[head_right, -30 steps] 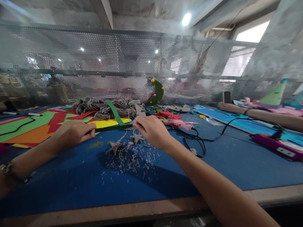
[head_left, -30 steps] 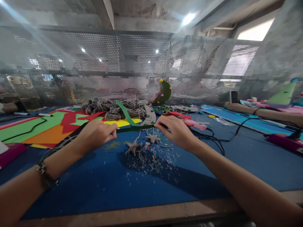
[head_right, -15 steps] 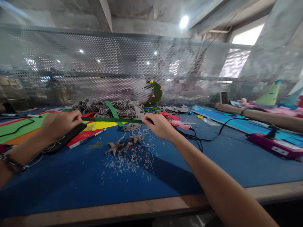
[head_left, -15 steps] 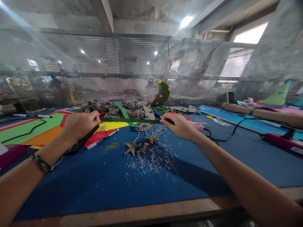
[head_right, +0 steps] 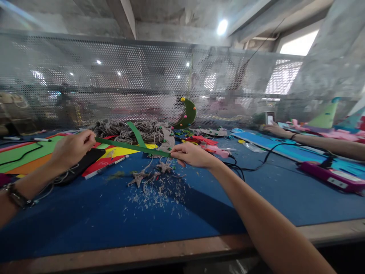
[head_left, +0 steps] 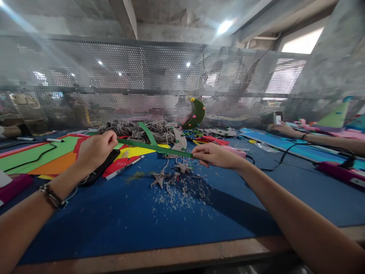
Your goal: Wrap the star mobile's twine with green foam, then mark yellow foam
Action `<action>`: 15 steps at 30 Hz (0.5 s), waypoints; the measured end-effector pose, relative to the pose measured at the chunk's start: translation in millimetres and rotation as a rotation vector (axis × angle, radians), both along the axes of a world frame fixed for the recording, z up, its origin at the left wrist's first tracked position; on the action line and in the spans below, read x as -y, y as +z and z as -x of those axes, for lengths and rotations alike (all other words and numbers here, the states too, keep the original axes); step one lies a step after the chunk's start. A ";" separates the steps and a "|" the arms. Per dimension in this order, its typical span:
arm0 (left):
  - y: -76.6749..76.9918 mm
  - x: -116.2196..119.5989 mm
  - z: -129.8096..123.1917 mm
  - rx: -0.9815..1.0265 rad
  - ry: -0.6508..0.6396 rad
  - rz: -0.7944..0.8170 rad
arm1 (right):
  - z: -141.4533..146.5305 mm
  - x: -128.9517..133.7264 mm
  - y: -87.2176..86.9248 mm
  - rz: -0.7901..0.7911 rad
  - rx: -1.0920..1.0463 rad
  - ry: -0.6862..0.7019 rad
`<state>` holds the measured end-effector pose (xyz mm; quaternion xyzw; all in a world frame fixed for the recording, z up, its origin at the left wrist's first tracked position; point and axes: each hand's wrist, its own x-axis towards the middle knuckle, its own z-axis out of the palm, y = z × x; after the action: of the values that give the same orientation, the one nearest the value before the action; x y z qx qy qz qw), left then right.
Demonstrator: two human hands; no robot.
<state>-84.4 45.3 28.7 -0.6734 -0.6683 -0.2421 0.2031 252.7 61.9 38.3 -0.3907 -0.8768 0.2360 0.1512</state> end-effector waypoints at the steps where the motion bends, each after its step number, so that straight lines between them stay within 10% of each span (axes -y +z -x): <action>1: 0.1 0.0 -0.1 0.003 0.005 0.000 | -1.1 -0.3 0.8 0.016 0.020 -0.011; 15: 3.3 -2.3 7.6 0.358 -0.141 0.061 | -10.5 3.3 5.3 0.408 0.015 0.143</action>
<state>-92.0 47.6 32.0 -0.6706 -0.6518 -0.3514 0.0428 263.2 58.5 43.7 -0.3517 -0.8376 0.4156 0.0454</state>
